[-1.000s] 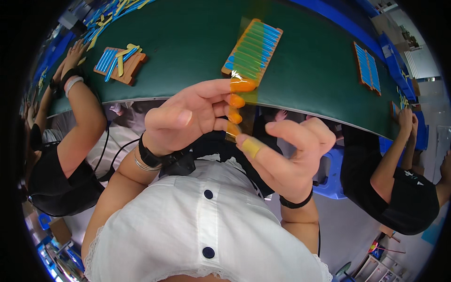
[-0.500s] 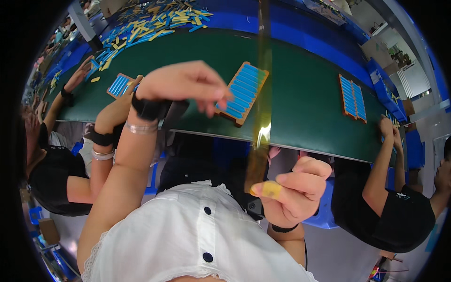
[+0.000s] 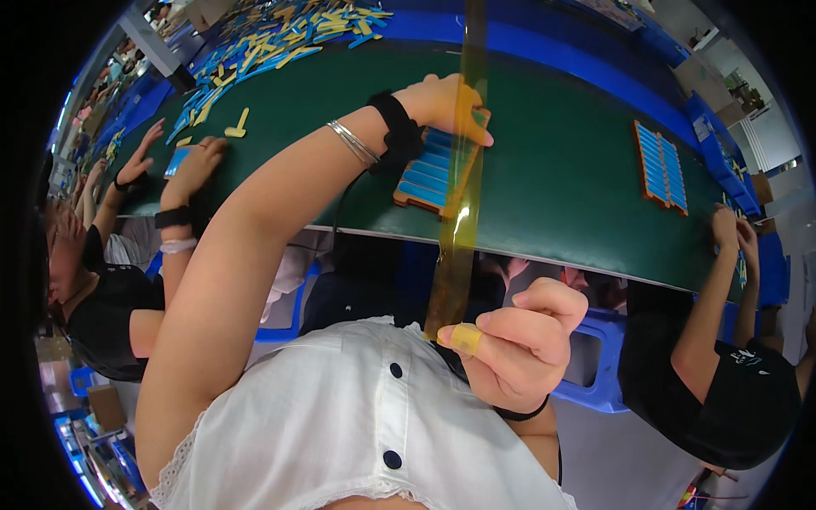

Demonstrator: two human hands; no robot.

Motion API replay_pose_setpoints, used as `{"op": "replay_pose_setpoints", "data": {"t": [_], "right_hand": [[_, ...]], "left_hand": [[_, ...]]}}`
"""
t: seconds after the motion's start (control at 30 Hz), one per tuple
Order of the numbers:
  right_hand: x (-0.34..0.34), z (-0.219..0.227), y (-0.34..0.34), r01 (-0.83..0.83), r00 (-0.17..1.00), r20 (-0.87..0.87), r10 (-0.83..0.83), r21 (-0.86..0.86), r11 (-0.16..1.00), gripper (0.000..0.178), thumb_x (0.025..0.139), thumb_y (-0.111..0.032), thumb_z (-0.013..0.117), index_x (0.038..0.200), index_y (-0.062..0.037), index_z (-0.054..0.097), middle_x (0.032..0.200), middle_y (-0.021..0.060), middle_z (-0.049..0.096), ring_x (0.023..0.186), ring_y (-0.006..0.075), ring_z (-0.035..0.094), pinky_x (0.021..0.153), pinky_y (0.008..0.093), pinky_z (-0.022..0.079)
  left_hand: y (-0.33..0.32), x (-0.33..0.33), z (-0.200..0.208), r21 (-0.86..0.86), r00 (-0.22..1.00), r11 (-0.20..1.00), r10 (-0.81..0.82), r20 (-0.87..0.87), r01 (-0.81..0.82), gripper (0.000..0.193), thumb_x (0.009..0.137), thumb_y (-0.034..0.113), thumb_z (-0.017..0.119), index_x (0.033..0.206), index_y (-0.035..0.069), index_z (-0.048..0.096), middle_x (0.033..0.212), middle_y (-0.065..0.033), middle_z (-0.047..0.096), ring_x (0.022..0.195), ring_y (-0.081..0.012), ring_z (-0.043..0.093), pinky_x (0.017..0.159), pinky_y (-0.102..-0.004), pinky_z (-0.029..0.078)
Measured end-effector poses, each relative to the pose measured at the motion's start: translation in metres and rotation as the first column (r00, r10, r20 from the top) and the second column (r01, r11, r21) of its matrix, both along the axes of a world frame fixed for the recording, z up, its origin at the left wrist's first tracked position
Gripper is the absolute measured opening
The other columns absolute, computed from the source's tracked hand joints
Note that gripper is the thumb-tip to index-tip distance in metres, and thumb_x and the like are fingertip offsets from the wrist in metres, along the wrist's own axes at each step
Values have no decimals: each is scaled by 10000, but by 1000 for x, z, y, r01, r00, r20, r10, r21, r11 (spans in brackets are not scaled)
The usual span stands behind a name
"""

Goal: Assembling small blue and yellow plastic components onto wooden jigs on an assembly line.

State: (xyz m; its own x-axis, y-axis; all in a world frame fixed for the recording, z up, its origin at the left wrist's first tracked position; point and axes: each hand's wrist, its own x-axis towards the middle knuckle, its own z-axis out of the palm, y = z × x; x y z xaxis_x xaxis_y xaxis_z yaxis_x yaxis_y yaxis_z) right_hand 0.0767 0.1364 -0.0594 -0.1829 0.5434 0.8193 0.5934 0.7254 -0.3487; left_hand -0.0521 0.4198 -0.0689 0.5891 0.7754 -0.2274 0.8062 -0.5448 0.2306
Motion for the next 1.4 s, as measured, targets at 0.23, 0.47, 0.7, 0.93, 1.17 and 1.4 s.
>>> {"op": "replay_pose_setpoints", "data": {"t": [0.23,0.47,0.7,0.93,1.17,1.4], "right_hand": [[-23,-17,10,-90,995,51,91,-34,995,259,514,-122,782,765,-183,769,915,-47,554,879,240,426,727,326,354],[-13,-43,22,-198,980,3,198,40,979,328,482,-70,719,789,-173,774,913,-14,546,876,257,420,632,335,351],[5,-61,30,-232,972,-42,233,25,972,320,526,-56,782,822,-177,770,884,0,518,888,263,424,628,348,350],[5,-61,28,-189,981,-50,185,-86,978,268,547,-192,860,797,-200,763,887,-13,522,908,261,435,676,374,380],[4,-65,30,-183,982,-78,172,-154,971,250,541,-205,871,760,-208,751,883,-21,523,922,255,438,711,383,394],[9,-68,34,-207,975,-112,191,-157,966,268,509,-210,883,741,-208,751,880,-24,523,935,254,436,718,388,395]], "left_hand": [[-20,-34,-22,119,980,973,198,26,-199,970,645,810,656,1373,175,561,1290,-237,527,1152,-449,539,946,-477,489],[-31,-88,-21,5,940,989,142,310,-151,1006,766,728,641,1403,-27,456,1321,-298,520,1218,-412,537,1015,-441,441],[-112,-136,-43,426,831,889,-360,424,168,689,731,527,759,1300,169,606,1338,-207,487,1260,-397,441,1053,-485,374],[-125,-129,-66,422,848,891,-348,399,167,640,739,592,714,1229,186,647,1346,-129,496,1260,-400,414,1055,-514,366],[-123,-120,-74,475,869,866,-349,350,156,658,748,683,639,1181,188,663,1337,-113,501,1254,-384,416,1058,-515,355],[-121,-116,-74,494,848,859,-356,393,132,653,746,696,625,1135,175,679,1320,-129,507,1247,-379,422,1080,-539,308]]}}
